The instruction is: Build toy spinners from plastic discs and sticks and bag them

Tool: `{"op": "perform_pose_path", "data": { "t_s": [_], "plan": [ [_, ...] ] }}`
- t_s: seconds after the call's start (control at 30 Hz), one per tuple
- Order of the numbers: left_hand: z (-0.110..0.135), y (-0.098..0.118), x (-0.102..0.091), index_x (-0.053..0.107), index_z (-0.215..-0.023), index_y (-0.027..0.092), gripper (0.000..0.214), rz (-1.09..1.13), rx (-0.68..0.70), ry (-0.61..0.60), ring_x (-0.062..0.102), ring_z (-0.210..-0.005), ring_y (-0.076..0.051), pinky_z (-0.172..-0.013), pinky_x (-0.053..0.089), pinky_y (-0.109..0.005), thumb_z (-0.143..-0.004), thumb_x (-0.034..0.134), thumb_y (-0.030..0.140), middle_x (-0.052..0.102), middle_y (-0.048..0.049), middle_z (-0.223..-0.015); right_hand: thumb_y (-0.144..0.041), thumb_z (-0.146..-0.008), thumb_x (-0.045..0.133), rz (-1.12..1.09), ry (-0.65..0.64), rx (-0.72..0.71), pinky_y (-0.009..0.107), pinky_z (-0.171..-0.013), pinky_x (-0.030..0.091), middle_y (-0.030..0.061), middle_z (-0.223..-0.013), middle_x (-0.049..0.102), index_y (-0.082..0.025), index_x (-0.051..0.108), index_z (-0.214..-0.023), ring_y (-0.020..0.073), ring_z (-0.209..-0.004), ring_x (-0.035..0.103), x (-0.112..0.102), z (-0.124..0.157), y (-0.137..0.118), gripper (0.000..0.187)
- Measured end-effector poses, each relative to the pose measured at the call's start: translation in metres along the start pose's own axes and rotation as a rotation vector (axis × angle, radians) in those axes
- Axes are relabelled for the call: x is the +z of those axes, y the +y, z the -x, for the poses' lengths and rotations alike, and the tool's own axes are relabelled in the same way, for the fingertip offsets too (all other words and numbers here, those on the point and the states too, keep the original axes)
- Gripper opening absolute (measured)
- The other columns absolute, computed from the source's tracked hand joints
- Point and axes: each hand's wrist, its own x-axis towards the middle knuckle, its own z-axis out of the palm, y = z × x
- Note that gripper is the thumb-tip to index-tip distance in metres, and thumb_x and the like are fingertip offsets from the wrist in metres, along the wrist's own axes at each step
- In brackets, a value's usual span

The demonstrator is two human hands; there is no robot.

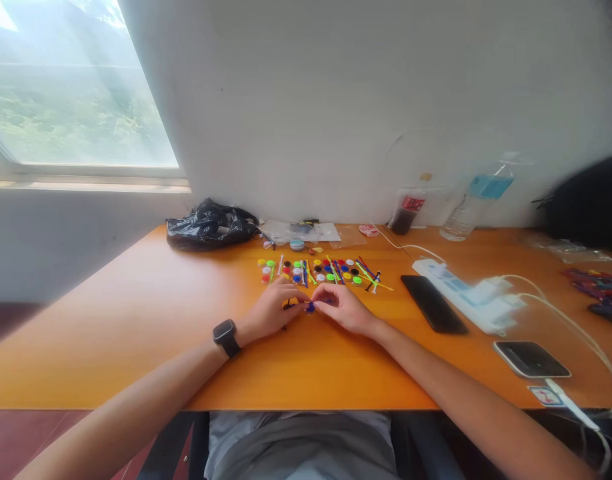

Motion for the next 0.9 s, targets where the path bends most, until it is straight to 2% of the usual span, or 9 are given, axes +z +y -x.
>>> {"op": "perform_pose_path", "data": {
  "t_s": [0.5,0.9],
  "plan": [
    [-0.0001,0.0012,0.0014,0.08,-0.094,0.025,0.013,-0.021,0.036,-0.027,0.059,-0.09,-0.022,-0.086,0.049,-0.038,-0.098,0.069,0.028,0.076,-0.0041,-0.087,-0.029,-0.089,0.067,0.138,0.02,0.026,0.031,-0.072,0.05,0.0059,-0.085,0.074,-0.016,0.074,-0.088,0.0194,-0.078,0.065,0.0005,0.0011,0.0007,0.014],
    [-0.0004,0.0011,0.0025,0.078,-0.087,0.024,0.014,-0.045,0.029,-0.04,0.059,-0.089,-0.022,-0.083,0.049,-0.036,-0.098,0.07,0.027,0.074,-0.0034,-0.083,-0.026,-0.091,0.065,0.174,0.033,-0.012,0.029,-0.071,0.049,0.0036,-0.084,0.07,-0.018,0.068,-0.087,0.0179,-0.077,0.063,0.0033,0.0014,0.0041,0.01]
  ]
}}
